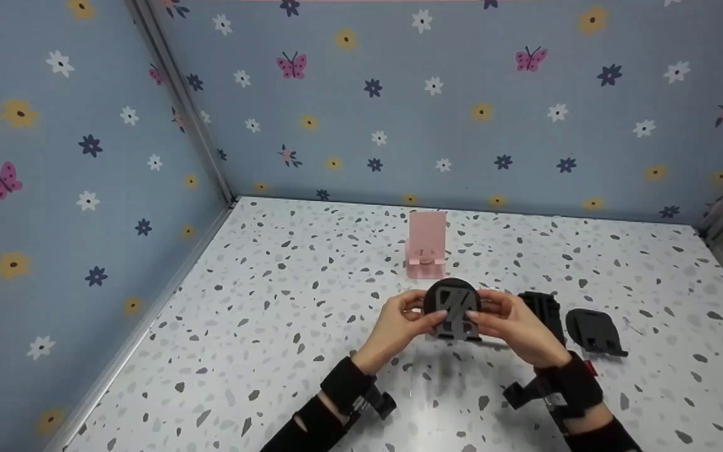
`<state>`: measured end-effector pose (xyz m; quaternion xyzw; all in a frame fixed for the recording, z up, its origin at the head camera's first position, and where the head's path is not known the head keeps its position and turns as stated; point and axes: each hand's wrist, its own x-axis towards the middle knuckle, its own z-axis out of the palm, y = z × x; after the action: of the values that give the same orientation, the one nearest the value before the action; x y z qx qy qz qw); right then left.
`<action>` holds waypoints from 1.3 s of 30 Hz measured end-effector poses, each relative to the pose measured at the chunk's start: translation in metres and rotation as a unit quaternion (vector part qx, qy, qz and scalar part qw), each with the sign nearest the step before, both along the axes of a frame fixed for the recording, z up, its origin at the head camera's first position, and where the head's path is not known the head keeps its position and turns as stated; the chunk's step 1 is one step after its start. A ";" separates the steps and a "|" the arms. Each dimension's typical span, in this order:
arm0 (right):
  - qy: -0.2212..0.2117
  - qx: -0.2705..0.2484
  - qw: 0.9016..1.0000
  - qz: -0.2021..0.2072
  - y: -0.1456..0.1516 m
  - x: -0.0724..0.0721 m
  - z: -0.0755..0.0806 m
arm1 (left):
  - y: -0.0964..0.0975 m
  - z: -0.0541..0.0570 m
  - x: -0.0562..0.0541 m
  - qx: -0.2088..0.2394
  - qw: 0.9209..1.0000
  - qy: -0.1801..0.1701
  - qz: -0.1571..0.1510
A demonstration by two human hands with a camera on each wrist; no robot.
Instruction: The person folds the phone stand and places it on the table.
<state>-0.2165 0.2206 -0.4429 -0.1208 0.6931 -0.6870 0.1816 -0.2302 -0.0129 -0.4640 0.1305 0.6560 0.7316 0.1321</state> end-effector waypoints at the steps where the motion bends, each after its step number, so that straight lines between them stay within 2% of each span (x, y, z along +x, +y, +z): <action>1: 0.001 0.001 1.000 0.001 0.000 0.000 0.000 | 0.000 0.000 0.000 -0.002 1.000 -0.002 0.000; 12: -0.003 0.010 1.000 -0.008 -0.002 -0.002 -0.002 | 0.002 -0.001 -0.001 0.002 1.000 -0.026 0.003; 31: -0.001 0.007 1.000 -0.018 -0.004 -0.002 -0.004 | 0.000 -0.003 -0.002 0.003 1.000 -0.025 -0.010; 39: -0.004 0.020 1.000 -0.018 -0.004 -0.002 -0.005 | 0.000 -0.002 -0.001 -0.006 0.999 -0.031 -0.005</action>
<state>-0.2181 0.2168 -0.4474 -0.1017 0.7078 -0.6771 0.1741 -0.2310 -0.0132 -0.4660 0.1101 0.6557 0.7304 0.1563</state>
